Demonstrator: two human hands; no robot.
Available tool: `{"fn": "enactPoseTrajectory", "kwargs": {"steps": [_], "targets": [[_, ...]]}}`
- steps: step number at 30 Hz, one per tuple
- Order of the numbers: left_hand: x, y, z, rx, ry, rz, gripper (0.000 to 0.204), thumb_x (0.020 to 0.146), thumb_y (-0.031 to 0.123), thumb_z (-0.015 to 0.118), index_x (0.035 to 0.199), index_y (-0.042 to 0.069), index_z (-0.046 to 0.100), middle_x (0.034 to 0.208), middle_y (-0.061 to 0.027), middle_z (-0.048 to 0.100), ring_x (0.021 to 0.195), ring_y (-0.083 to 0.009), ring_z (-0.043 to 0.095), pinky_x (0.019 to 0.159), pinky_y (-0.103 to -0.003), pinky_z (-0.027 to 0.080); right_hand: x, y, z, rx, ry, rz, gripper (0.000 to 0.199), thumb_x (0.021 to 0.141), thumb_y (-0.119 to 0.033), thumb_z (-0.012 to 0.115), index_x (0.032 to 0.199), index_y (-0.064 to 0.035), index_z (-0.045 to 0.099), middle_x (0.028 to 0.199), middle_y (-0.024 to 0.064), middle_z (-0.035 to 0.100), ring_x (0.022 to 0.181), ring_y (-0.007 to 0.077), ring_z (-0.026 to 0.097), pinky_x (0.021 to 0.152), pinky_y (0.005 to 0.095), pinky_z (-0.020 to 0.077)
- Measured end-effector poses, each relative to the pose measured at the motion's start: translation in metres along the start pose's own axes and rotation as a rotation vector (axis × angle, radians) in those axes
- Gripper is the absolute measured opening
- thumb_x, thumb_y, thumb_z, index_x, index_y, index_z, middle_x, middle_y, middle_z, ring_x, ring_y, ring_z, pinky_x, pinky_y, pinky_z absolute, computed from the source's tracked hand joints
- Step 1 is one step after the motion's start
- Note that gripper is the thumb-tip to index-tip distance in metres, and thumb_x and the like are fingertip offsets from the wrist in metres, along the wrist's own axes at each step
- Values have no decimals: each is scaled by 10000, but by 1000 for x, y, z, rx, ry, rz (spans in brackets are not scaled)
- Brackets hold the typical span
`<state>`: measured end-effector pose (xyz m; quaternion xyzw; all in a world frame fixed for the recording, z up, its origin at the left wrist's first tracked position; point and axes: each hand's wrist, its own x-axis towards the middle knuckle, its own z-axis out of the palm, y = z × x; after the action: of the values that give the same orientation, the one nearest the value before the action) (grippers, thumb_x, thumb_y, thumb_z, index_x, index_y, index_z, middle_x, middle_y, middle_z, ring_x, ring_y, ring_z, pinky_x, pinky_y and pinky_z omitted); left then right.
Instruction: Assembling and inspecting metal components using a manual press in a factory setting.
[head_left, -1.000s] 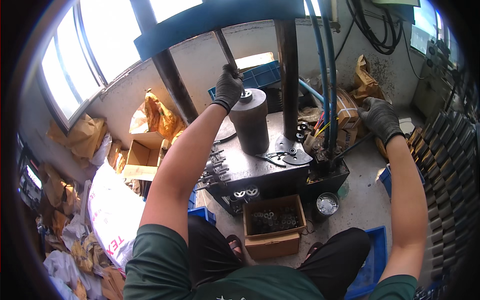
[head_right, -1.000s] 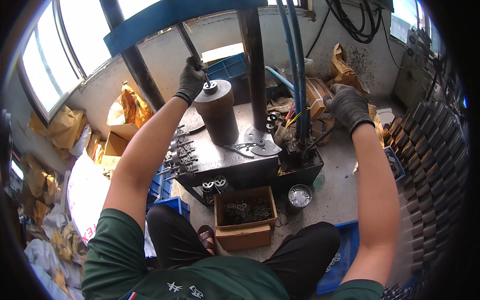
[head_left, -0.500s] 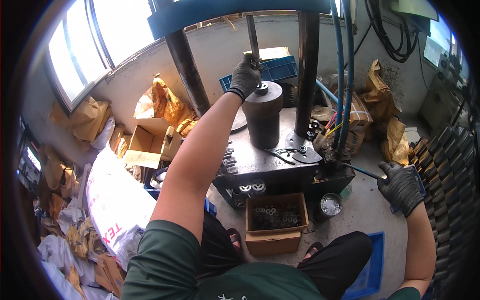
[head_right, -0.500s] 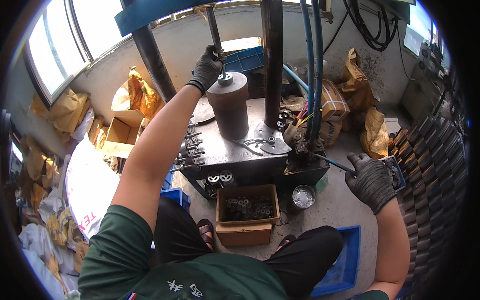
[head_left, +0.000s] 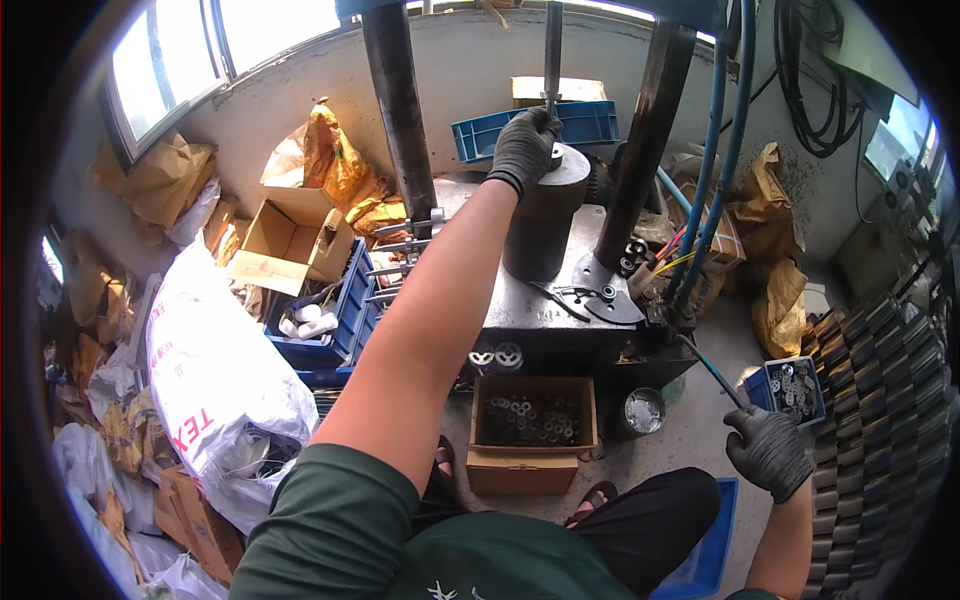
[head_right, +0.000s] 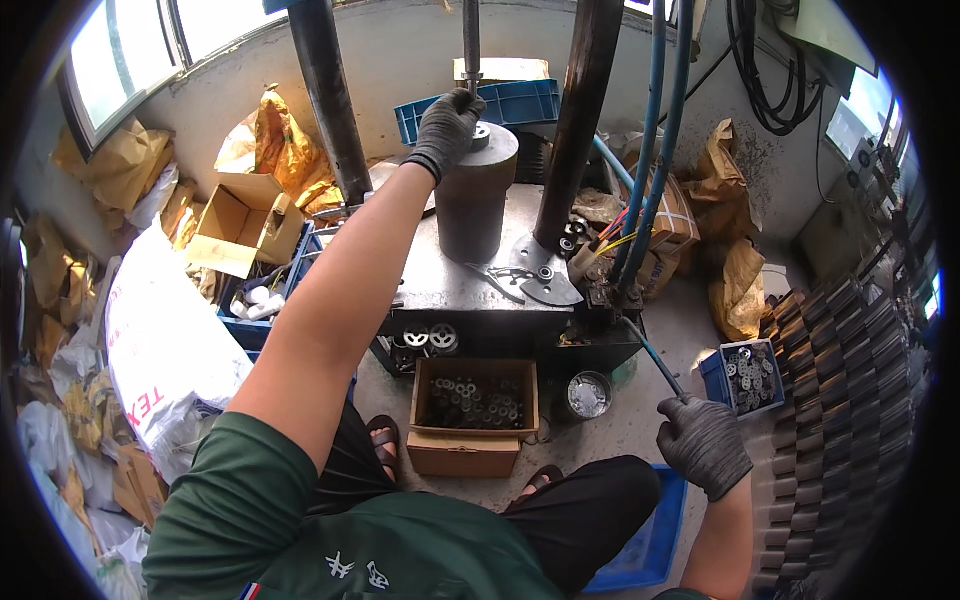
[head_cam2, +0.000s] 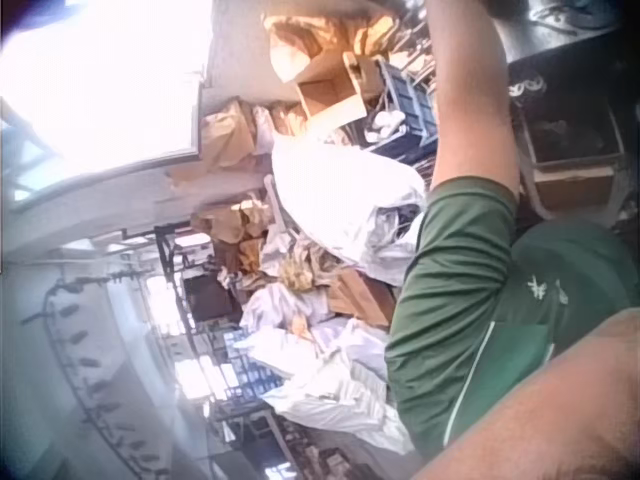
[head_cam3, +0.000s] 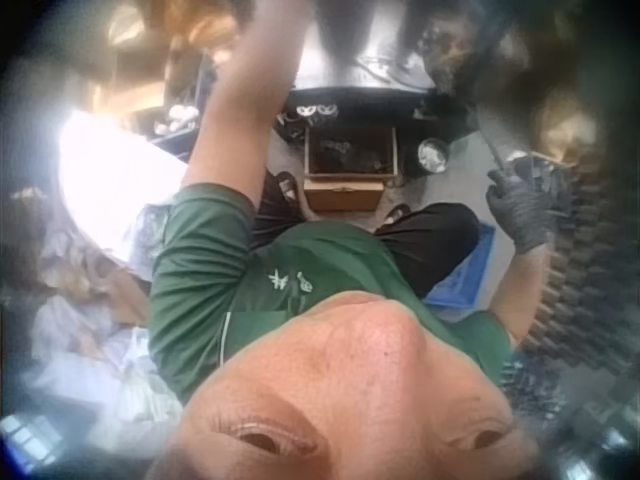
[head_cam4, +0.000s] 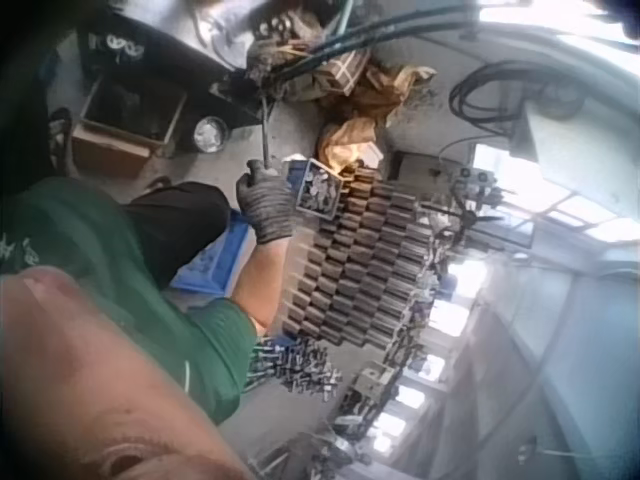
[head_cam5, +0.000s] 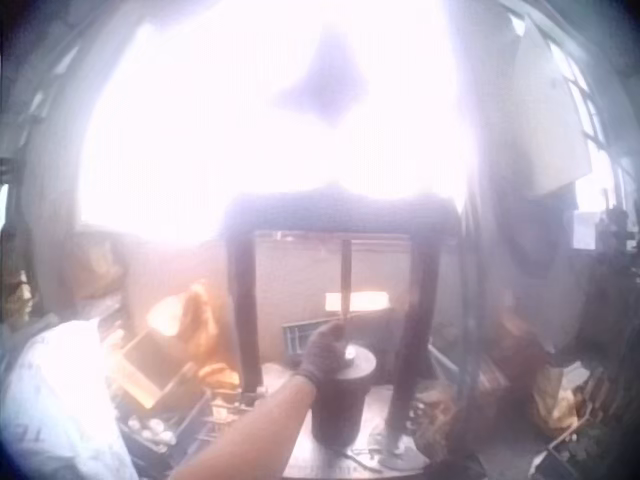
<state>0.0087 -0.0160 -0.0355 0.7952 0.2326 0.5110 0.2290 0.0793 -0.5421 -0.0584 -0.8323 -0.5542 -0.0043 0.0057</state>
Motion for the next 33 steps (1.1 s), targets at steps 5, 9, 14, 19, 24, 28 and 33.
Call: {"fn": "enactPoseTrajectory", "kwargs": {"steps": [5, 9, 14, 19, 24, 28, 33], "targets": [[-6, 16, -16, -44, -47, -90, 227, 990, 226, 638, 1096, 29, 680, 850, -154, 695, 707, -244, 698, 666, -375, 589, -28, -8, 43, 27, -106, 55, 124, 785, -157, 638, 816, -61, 709, 814, 179, 688, 791, 369, 687, 738, 463, 557], [-4, 11, -14, -50, -65, -93, 234, 987, 228, 637, 1096, 27, 685, 856, -154, 699, 723, -248, 702, 686, -374, 587, -34, -18, 55, 54, 76, 106, 146, 782, -183, 684, 730, -53, 642, 740, 189, 633, 725, 402, 646, 673, 489, 519], [-2, 3, -11, 54, -24, -28, 266, 982, 257, 630, 1099, 26, 694, 931, -182, 718, 834, -317, 692, 809, -407, 553, -31, -23, 54, 63, 129, 166, 225, 778, -226, 728, 704, -45, 615, 718, 201, 606, 712, 411, 629, 654, 493, 494], [0, -2, -8, 73, -45, -44, 254, 984, 259, 628, 1087, 38, 699, 927, -182, 717, 854, -324, 687, 830, -420, 534, -31, -24, 55, 53, 165, 185, 244, 793, -229, 726, 699, -40, 604, 724, 205, 598, 716, 410, 623, 657, 493, 488], [-1, -2, -9, 62, -34, -38, 245, 982, 257, 629, 1069, 41, 708, 919, -187, 718, 853, -325, 684, 834, -415, 530, -32, -24, 57, 66, 196, 196, 240, 800, -222, 722, 698, -41, 602, 730, 203, 598, 716, 411, 621, 654, 496, 484], [1, -7, -7, 75, -57, -47, 300, 968, 289, 655, 1119, 36, 711, 974, -180, 744, 906, -294, 711, 854, -380, 533, -32, -23, 56, 58, 189, 197, 233, 806, -214, 716, 695, -42, 602, 727, 199, 601, 713, 411, 621, 652, 493, 485], [3, -11, -5, 49, -74, -56, 308, 965, 286, 648, 1152, 50, 710, 1001, -181, 747, 921, -290, 714, 867, -369, 534, -14, -17, 31, 227, 195, 178, 162, 822, -159, 691, 898, -16, 683, 878, 216, 662, 824, 398, 663, 734, 459, 524]]}}
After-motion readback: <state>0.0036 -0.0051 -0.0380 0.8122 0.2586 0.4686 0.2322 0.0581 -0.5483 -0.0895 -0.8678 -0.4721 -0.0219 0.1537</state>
